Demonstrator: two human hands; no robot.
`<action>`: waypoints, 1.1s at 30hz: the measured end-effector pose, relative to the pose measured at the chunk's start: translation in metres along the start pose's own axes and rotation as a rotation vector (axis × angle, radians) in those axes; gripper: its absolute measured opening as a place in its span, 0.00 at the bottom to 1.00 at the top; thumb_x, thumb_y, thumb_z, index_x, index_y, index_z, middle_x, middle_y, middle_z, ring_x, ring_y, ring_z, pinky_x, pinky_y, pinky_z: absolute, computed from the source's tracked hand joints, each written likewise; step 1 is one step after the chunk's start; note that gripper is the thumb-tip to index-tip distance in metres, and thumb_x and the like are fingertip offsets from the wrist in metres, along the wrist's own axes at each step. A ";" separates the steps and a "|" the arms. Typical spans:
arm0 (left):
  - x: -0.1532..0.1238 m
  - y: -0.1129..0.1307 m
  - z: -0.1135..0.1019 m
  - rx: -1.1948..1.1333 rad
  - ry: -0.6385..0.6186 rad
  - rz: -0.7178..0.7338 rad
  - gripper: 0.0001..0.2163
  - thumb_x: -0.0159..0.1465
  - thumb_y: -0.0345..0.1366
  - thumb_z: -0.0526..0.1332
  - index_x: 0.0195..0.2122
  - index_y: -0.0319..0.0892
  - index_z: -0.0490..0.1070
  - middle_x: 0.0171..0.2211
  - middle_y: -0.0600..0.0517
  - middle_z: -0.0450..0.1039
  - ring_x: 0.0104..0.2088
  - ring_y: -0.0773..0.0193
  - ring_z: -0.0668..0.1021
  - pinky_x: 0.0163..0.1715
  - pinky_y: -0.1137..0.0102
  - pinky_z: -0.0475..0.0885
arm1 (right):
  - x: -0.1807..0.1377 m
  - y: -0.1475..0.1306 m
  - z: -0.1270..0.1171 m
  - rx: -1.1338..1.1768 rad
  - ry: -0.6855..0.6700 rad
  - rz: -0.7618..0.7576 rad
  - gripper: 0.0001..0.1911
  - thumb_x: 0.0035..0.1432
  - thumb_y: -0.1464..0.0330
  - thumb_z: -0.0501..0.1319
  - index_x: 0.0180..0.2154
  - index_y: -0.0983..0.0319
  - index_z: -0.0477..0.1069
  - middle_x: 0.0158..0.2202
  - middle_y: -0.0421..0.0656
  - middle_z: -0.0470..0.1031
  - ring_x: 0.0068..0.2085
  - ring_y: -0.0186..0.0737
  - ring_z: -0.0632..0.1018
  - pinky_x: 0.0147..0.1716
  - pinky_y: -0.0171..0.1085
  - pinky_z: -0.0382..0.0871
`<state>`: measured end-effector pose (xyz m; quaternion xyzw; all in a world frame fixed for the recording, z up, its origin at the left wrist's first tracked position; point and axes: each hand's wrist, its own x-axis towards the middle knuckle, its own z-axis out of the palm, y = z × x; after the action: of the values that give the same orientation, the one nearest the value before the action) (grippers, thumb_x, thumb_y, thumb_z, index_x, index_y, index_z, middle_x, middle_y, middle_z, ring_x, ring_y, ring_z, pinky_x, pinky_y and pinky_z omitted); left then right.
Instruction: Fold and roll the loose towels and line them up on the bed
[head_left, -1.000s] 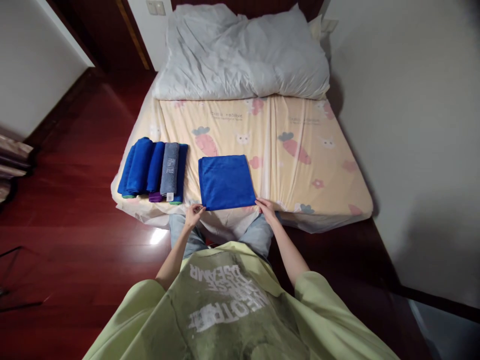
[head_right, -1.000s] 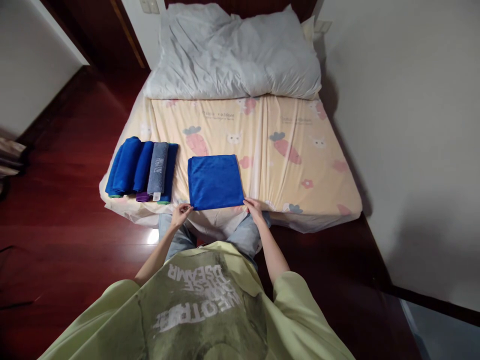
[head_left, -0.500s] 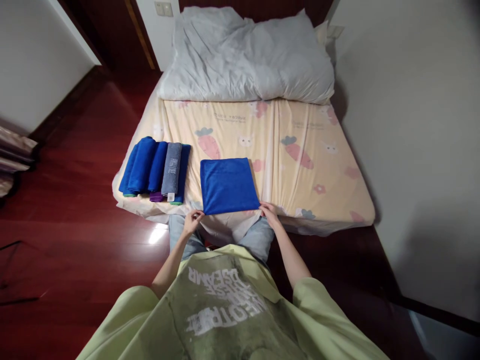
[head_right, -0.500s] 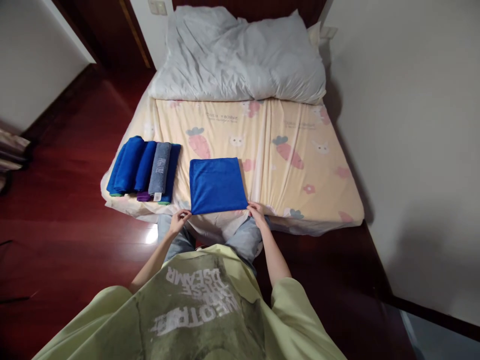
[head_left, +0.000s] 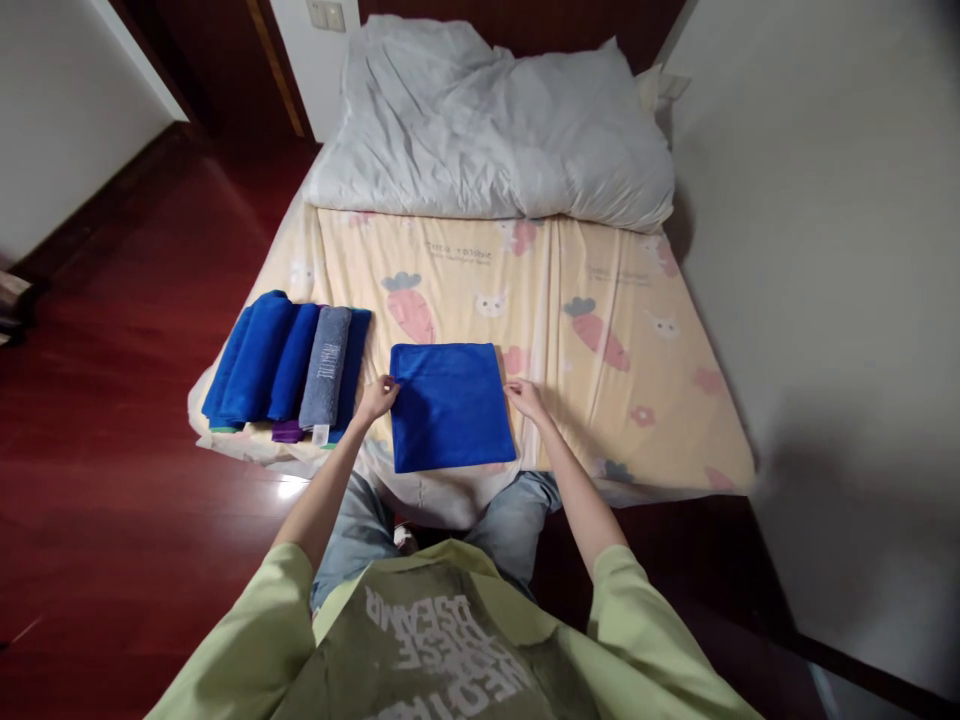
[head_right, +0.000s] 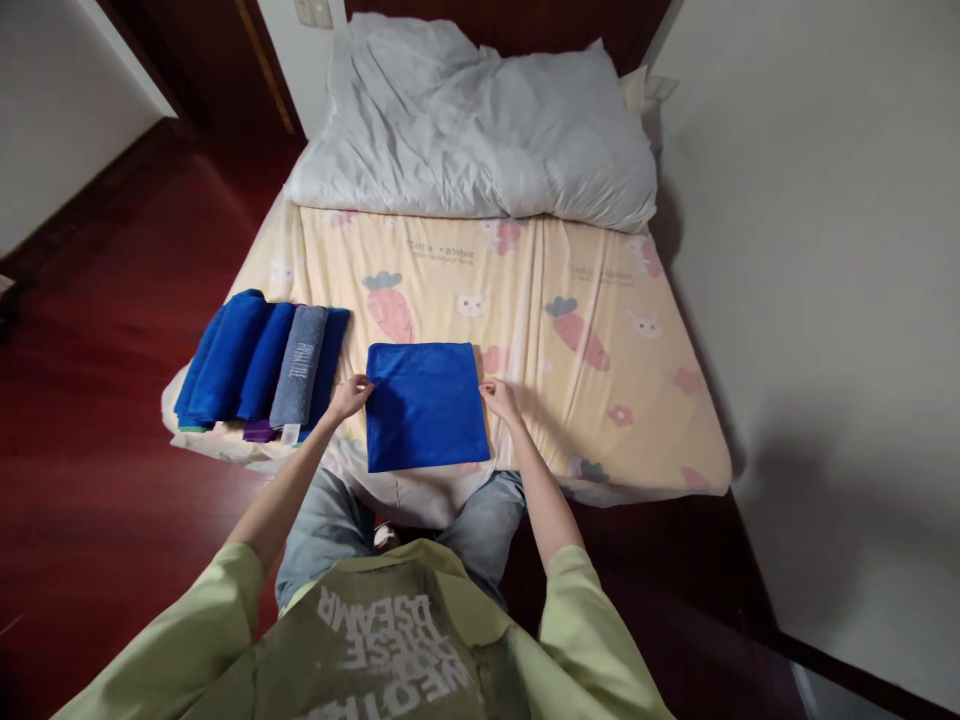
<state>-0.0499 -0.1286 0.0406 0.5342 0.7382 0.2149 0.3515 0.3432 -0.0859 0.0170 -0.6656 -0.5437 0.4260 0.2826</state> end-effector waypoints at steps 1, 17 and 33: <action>0.017 0.008 0.002 0.029 0.024 -0.009 0.15 0.66 0.37 0.61 0.52 0.39 0.75 0.49 0.42 0.82 0.49 0.53 0.83 0.54 0.64 0.74 | 0.018 -0.005 0.006 -0.021 0.028 -0.012 0.10 0.54 0.66 0.66 0.39 0.62 0.78 0.40 0.48 0.84 0.42 0.45 0.84 0.49 0.45 0.79; 0.112 0.022 0.011 -0.014 0.154 -0.051 0.10 0.62 0.36 0.64 0.44 0.41 0.79 0.42 0.47 0.82 0.44 0.57 0.82 0.49 0.67 0.74 | 0.133 -0.035 0.046 0.061 -0.032 -0.152 0.12 0.52 0.60 0.69 0.35 0.62 0.78 0.36 0.48 0.83 0.40 0.46 0.82 0.45 0.44 0.78; 0.130 0.018 0.010 0.208 0.207 0.021 0.13 0.65 0.33 0.60 0.47 0.37 0.80 0.51 0.37 0.78 0.50 0.51 0.81 0.56 0.62 0.73 | 0.129 -0.049 0.048 0.154 -0.166 0.061 0.12 0.49 0.64 0.73 0.35 0.64 0.80 0.33 0.43 0.82 0.35 0.38 0.80 0.40 0.36 0.75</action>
<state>-0.0545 -0.0007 0.0093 0.5504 0.7831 0.1951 0.2139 0.2833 0.0469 0.0018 -0.6207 -0.5104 0.5285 0.2736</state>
